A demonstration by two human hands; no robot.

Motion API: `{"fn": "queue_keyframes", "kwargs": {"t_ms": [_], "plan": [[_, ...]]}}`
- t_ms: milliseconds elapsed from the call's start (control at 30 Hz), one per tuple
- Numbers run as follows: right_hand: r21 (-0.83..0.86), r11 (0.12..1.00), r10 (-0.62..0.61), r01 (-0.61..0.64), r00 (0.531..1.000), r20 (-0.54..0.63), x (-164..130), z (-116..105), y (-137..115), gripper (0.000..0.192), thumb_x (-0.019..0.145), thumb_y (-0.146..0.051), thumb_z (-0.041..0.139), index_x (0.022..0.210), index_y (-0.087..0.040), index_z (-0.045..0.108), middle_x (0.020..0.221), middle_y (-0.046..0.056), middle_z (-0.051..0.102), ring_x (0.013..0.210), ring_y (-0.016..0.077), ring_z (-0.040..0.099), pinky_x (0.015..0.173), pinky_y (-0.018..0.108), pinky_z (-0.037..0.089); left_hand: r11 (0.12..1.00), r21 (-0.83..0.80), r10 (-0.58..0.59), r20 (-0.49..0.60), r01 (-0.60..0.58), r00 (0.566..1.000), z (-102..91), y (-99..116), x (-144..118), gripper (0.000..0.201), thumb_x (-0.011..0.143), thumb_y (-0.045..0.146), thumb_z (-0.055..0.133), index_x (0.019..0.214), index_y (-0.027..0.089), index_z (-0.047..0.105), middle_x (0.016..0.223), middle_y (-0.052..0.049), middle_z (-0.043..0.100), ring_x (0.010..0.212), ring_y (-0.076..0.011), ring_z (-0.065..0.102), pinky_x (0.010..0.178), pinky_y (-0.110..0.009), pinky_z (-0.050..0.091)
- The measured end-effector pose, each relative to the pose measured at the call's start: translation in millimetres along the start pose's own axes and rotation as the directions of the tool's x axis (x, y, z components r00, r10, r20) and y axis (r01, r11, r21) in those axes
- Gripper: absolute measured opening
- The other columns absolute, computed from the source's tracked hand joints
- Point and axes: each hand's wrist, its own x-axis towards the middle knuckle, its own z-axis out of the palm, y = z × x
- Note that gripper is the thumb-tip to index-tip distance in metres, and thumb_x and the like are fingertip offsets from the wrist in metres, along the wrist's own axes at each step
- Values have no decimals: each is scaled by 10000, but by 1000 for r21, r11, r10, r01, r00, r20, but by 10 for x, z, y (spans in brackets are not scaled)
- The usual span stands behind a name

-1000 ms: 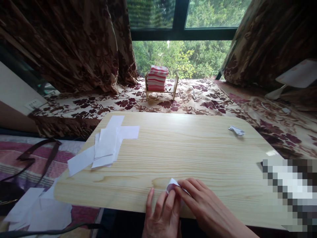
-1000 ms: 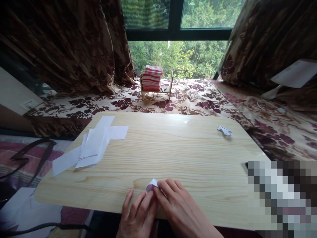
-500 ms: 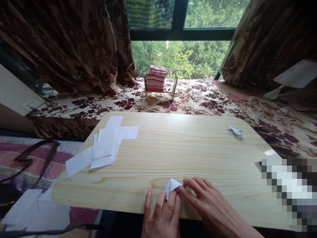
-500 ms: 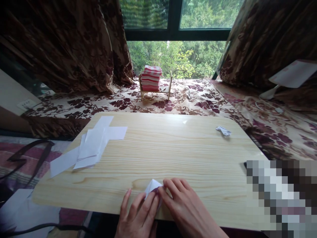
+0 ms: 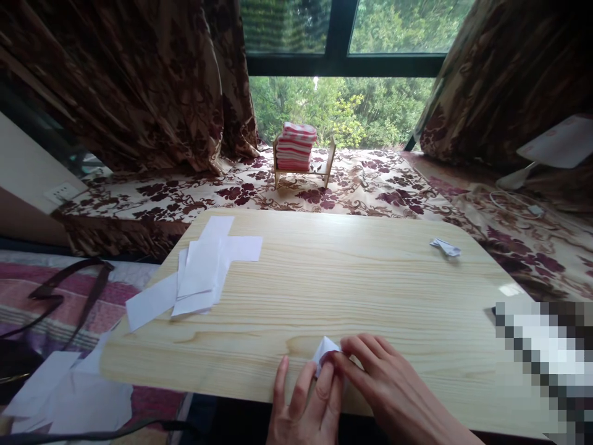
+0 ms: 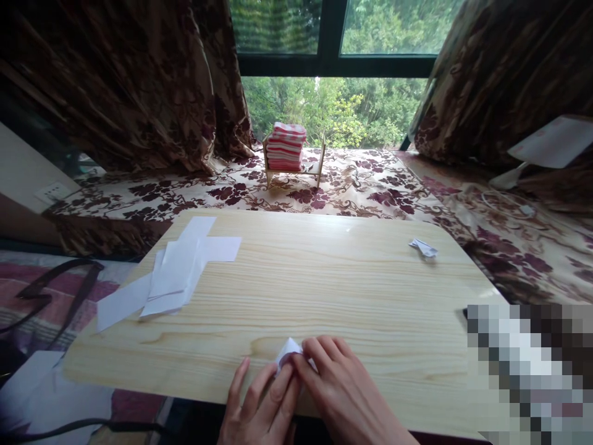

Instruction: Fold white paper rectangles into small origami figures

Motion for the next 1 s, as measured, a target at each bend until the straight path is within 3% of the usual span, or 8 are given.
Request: {"fn": "queue_keyframes", "kwargs": {"t_ms": [400, 633, 1000], "plan": [[-31, 998, 46, -49, 995, -90, 72, 73, 12, 141, 841, -108, 594, 917, -225, 613, 879, 35, 595, 777, 200, 498, 685, 313, 363, 999, -21, 50, -7, -50, 999, -10, -65, -27, 258, 874, 180, 523, 1049, 192, 713, 1109, -27, 715, 1057, -221, 582, 1174, -504, 179], [-72, 996, 53, -60, 994, -99, 57, 60, -37, 222, 814, -71, 568, 969, -224, 611, 903, 45, 601, 797, 206, 498, 688, 312, 353, 989, -89, 124, 21, -122, 992, -130, -217, -61, 240, 886, 140, 502, 1019, 159, 701, 1054, -33, 728, 1110, -186, 595, 1182, -482, 186], [-50, 997, 56, -64, 989, -135, 104, 87, -102, 212, 798, -36, 583, 942, -192, 599, 882, 47, 595, 769, 208, 491, 685, 317, 367, 989, -14, 151, 54, -151, 987, -84, -170, -131, 268, 889, 194, 509, 1082, 185, 694, 1194, -51, 685, 1205, -209, 540, 1169, -476, 198]]}}
